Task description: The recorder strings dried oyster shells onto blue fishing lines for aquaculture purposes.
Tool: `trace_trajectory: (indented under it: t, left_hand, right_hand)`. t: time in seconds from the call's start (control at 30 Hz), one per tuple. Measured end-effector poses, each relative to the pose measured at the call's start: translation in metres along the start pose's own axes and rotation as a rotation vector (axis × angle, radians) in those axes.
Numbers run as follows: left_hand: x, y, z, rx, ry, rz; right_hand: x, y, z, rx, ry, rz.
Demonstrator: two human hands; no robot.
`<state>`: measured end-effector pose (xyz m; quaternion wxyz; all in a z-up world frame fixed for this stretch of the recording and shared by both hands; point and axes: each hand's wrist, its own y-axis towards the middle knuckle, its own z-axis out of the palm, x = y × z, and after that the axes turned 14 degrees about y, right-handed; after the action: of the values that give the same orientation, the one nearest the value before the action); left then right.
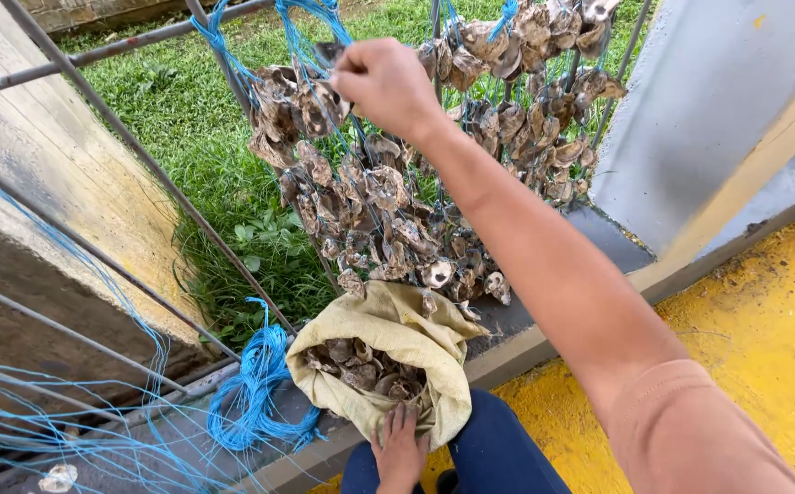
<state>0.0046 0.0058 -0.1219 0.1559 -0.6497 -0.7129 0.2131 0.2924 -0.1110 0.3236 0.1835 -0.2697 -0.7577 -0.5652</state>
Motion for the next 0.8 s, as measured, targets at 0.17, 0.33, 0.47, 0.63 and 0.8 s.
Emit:
trace_trajectory:
  t: [0.17,0.33,0.47,0.63,0.8]
  left_hand:
    - [0.007,0.019,-0.040,-0.008,-0.376,0.029]
    - [0.005,0.000,-0.155,-0.363,-1.059,0.166]
    - [0.000,-0.040,-0.269,-0.775,-1.167,0.347]
    - [-0.007,-0.041,-0.375,-0.860,-1.367,0.464]
    - [0.000,-0.015,-0.405,-0.870,-1.301,0.449]
  right_hand:
    - [0.022,-0.073,-0.003,0.087,0.117,0.216]
    - [0.036,-0.137,0.000,0.078,0.149,0.258]
    - [0.042,-0.162,0.008,0.119,0.308,0.349]
    - [0.043,-0.165,0.011,0.132,0.382,0.389]
    - [0.036,-0.164,0.011,0.153,0.389,0.415]
